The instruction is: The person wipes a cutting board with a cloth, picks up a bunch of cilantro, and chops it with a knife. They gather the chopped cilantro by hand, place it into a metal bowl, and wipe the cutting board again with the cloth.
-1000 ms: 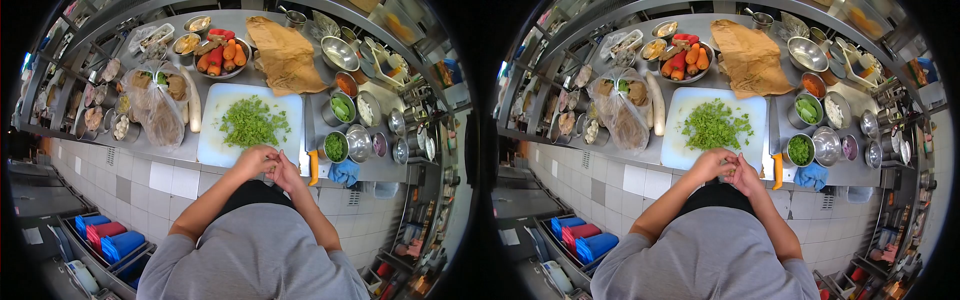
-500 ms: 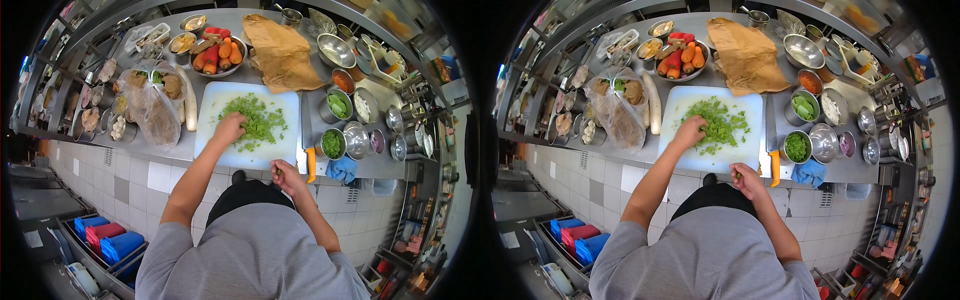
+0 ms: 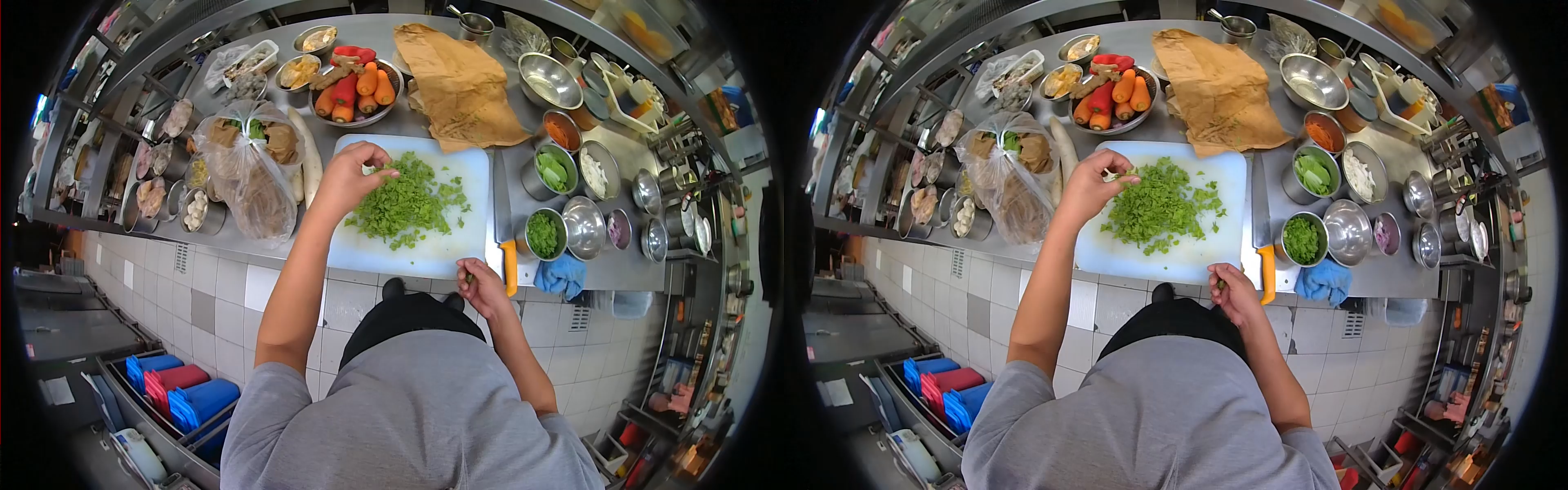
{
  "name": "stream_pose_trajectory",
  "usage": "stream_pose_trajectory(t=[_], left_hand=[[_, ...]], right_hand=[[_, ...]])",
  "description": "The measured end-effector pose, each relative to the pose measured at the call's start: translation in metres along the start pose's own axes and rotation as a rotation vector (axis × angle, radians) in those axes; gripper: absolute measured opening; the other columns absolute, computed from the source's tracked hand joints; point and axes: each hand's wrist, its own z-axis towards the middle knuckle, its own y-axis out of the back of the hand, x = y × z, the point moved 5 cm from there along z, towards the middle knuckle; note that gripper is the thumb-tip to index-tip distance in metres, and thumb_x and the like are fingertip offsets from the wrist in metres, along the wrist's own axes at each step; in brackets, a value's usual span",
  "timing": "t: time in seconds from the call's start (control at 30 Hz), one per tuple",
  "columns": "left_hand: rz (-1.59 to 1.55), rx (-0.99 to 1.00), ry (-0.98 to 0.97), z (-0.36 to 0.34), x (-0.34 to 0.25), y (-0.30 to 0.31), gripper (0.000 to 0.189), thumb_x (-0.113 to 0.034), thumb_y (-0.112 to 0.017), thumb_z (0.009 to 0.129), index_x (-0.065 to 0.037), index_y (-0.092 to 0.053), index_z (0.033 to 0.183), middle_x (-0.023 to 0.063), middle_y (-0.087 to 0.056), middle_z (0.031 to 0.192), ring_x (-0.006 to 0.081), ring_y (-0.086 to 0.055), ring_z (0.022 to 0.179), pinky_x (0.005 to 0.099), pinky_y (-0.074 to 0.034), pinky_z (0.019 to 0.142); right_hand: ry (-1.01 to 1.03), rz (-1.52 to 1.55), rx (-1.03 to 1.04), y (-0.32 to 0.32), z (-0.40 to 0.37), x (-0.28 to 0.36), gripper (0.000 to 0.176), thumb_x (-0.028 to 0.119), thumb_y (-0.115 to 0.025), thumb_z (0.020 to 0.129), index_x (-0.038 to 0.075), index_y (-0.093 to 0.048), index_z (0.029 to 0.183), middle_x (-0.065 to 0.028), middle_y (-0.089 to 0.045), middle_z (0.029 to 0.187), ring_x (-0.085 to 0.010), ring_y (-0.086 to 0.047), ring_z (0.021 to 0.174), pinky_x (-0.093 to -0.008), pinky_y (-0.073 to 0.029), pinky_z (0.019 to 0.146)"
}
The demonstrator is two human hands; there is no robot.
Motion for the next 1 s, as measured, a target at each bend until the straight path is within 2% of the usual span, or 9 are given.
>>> stream_pose_trajectory(t=[0.03, 0.13, 0.23, 0.33, 0.43, 0.63, 0.73, 0.93, 1.0], left_hand=[[-0.015, 0.021, 0.086, -0.003, -0.001, -0.001, 0.025, -0.008, -0.073, 0.083, -0.003, -0.068, 0.107, 0.0082, -0.071, 0.101, 0.0221, -0.064, 0.091, 0.0334, -0.049, 0.084], [-0.118, 0.069, 0.056, -0.007, 0.006, -0.005, 0.024, -0.013, -0.076, 0.085, -0.005, -0.068, 0.106, 0.0012, -0.07, 0.095, 0.0149, -0.062, 0.091, 0.0319, -0.048, 0.085], [-0.001, 0.02, -0.04, -0.013, 0.021, -0.008, 0.025, -0.014, -0.077, 0.085, -0.004, -0.068, 0.106, 0.0035, -0.067, 0.087, 0.0183, -0.062, 0.084, 0.0336, -0.049, 0.08], [0.323, -0.028, -0.051, -0.019, 0.052, -0.003, 0.023, -0.016, -0.075, 0.086, -0.004, -0.07, 0.105, 0.0083, -0.066, 0.087, 0.024, -0.063, 0.081, 0.0342, -0.05, 0.076], [0.257, -0.019, 0.108, -0.033, 0.062, -0.006, 0.017, -0.016, -0.073, 0.086, -0.004, -0.072, 0.099, 0.0117, -0.065, 0.089, 0.029, -0.063, 0.081, 0.035, -0.05, 0.075], [0.338, -0.034, 0.113, -0.053, 0.095, -0.048, 0.018, -0.013, -0.07, 0.085, -0.01, -0.073, 0.102, 0.0098, -0.063, 0.092, 0.0304, -0.064, 0.086, 0.0389, -0.051, 0.076], [0.386, 0.018, -0.054, -0.048, 0.096, -0.069, 0.022, -0.012, -0.07, 0.083, -0.013, -0.073, 0.105, 0.0092, -0.06, 0.095, 0.031, -0.063, 0.09, 0.0403, -0.052, 0.077], [0.494, 0.073, 0.065, -0.039, 0.116, -0.075, 0.021, -0.012, -0.069, 0.083, -0.016, -0.073, 0.103, 0.0099, -0.057, 0.095, 0.0315, -0.062, 0.094, 0.0414, -0.051, 0.078], [0.417, 0.029, 0.082, -0.041, 0.114, -0.069, 0.019, -0.012, -0.071, 0.083, -0.013, -0.074, 0.101, 0.0099, -0.058, 0.095, 0.0312, -0.062, 0.094, 0.0407, -0.051, 0.078]], right_hand=[[0.003, -0.001, 0.004, -0.001, 0.001, 0.001, 0.019, 0.022, -0.055, 0.102, 0.004, -0.059, 0.107, -0.0019, -0.056, 0.079, -0.0117, -0.049, 0.062, -0.026, -0.039, 0.054], [0.001, 0.0, 0.005, -0.004, 0.003, 0.005, 0.018, 0.021, -0.055, 0.102, 0.004, -0.06, 0.107, -0.002, -0.057, 0.079, -0.0117, -0.049, 0.062, -0.0261, -0.039, 0.054], [-0.008, 0.001, -0.001, -0.006, 0.002, 0.006, 0.017, 0.021, -0.056, 0.101, 0.005, -0.06, 0.107, -0.0016, -0.056, 0.079, -0.0116, -0.049, 0.063, -0.0262, -0.039, 0.055], [-0.019, -0.003, -0.009, -0.004, 0.001, 0.006, 0.017, 0.021, -0.056, 0.101, 0.006, -0.06, 0.108, -0.001, -0.055, 0.079, -0.0115, -0.049, 0.064, -0.0263, -0.039, 0.055], [-0.021, -0.007, -0.013, -0.001, 0.001, 0.005, 0.017, 0.021, -0.057, 0.101, 0.006, -0.059, 0.108, -0.0007, -0.054, 0.078, -0.0114, -0.049, 0.064, -0.0261, -0.039, 0.055], [-0.02, -0.036, -0.011, -0.003, 0.004, 0.003, 0.018, 0.022, -0.057, 0.101, 0.006, -0.059, 0.109, -0.0006, -0.054, 0.078, -0.0108, -0.049, 0.064, -0.0251, -0.038, 0.054], [-0.032, -0.06, -0.011, -0.009, 0.006, 0.002, 0.018, 0.022, -0.057, 0.102, 0.006, -0.059, 0.109, -0.0005, -0.054, 0.078, -0.0104, -0.049, 0.064, -0.0246, -0.038, 0.054], [-0.037, -0.079, 0.004, -0.02, 0.007, -0.003, 0.017, 0.021, -0.056, 0.101, 0.005, -0.06, 0.108, -0.0007, -0.054, 0.077, -0.0102, -0.048, 0.062, -0.0245, -0.038, 0.053], [-0.041, -0.074, 0.007, -0.021, 0.007, -0.003, 0.017, 0.021, -0.056, 0.101, 0.005, -0.06, 0.108, -0.0007, -0.054, 0.076, -0.0103, -0.048, 0.062, -0.0245, -0.038, 0.053]])
